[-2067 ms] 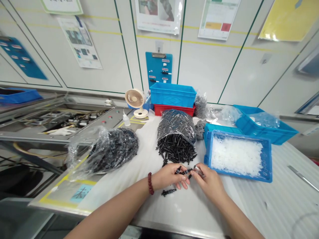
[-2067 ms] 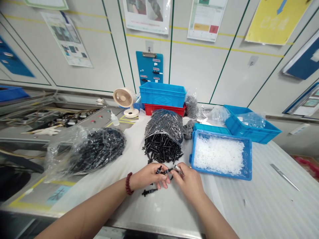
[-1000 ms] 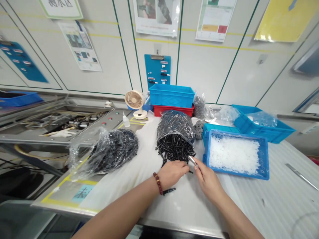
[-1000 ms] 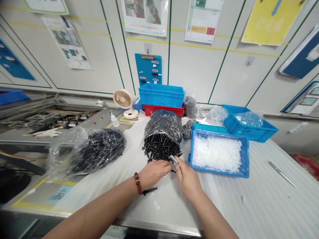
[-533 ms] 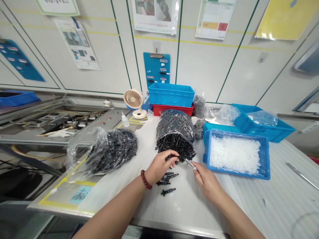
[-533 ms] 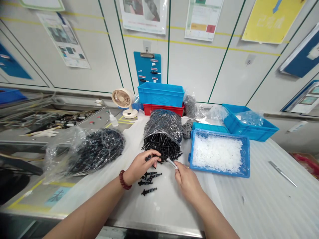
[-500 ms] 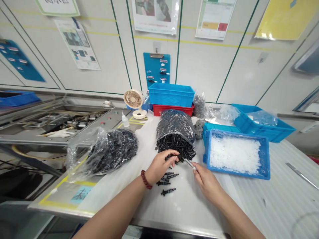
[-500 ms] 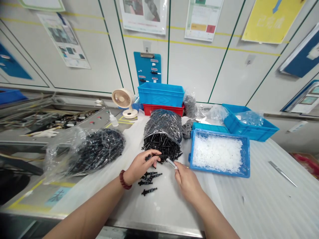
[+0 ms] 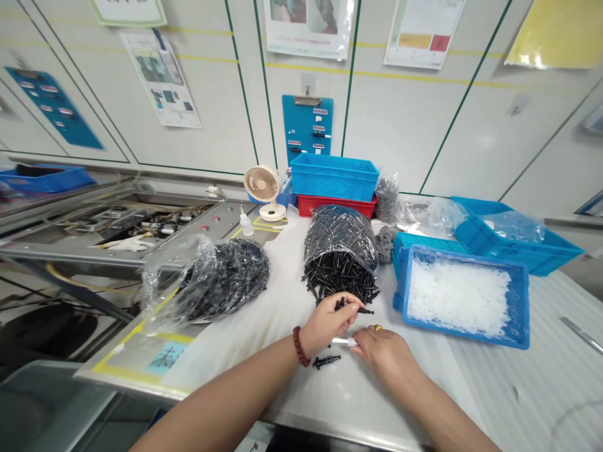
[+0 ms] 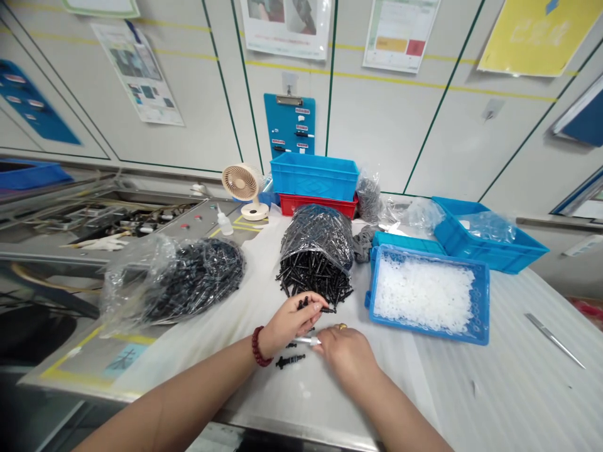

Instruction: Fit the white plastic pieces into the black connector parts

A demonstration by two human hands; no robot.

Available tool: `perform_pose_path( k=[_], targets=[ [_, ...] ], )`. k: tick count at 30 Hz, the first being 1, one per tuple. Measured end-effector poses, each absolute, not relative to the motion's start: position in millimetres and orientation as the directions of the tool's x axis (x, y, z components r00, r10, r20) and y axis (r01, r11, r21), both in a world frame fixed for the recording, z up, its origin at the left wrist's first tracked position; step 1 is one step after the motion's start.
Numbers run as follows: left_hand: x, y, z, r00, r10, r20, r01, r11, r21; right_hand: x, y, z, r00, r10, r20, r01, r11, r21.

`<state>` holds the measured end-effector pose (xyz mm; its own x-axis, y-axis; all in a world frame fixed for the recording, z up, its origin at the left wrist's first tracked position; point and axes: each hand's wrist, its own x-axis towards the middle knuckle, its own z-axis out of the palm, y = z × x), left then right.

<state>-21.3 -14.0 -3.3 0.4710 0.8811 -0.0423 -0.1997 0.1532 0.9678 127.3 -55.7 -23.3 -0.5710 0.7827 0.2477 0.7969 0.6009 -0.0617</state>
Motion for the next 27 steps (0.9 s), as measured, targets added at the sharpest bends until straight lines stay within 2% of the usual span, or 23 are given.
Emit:
perform_pose_path(
  k=[4, 7, 10, 14, 19, 23, 27],
  targets=[
    [-19, -17, -7, 0.404, 0.914, 0.042, -0.270, 0.075, 0.960, 121, -60, -24, -0.601, 0.735, 0.314, 0.777, 0.629, 0.014],
    [-15, -26, -8, 0.394, 0.910, 0.129, -0.177, -0.062, 0.982, 113, -62, -30, -0.641, 0.687, 0.342, 0.743, 0.667, 0.052],
    [-11, -36, -6, 0.403, 0.891, 0.208, -0.061, -0.201, 0.978, 106, -64, -36, -0.673, 0.663, 0.329, 0.709, 0.705, 0.030],
    [-15, -32, -3, 0.374, 0.899, 0.229, -0.098, -0.207, 0.973, 108, -66, -28, -0.622, 0.723, 0.300, 0.729, 0.675, -0.114],
    [-34, -9, 0, 0.263, 0.950, 0.169, -0.087, -0.151, 0.985, 126, -65, -5, -0.438, 0.862, 0.253, 0.790, 0.504, -0.349],
    [-46, -2, 4, 0.331, 0.932, 0.144, -0.027, -0.144, 0.989, 138, -60, -3, -0.336, 0.908, 0.251, 0.798, 0.416, -0.435],
    [-49, -7, 6, 0.444, 0.876, 0.189, 0.068, -0.243, 0.968, 143, -56, -5, -0.297, 0.922, 0.247, 0.789, 0.383, -0.480]
  ],
)
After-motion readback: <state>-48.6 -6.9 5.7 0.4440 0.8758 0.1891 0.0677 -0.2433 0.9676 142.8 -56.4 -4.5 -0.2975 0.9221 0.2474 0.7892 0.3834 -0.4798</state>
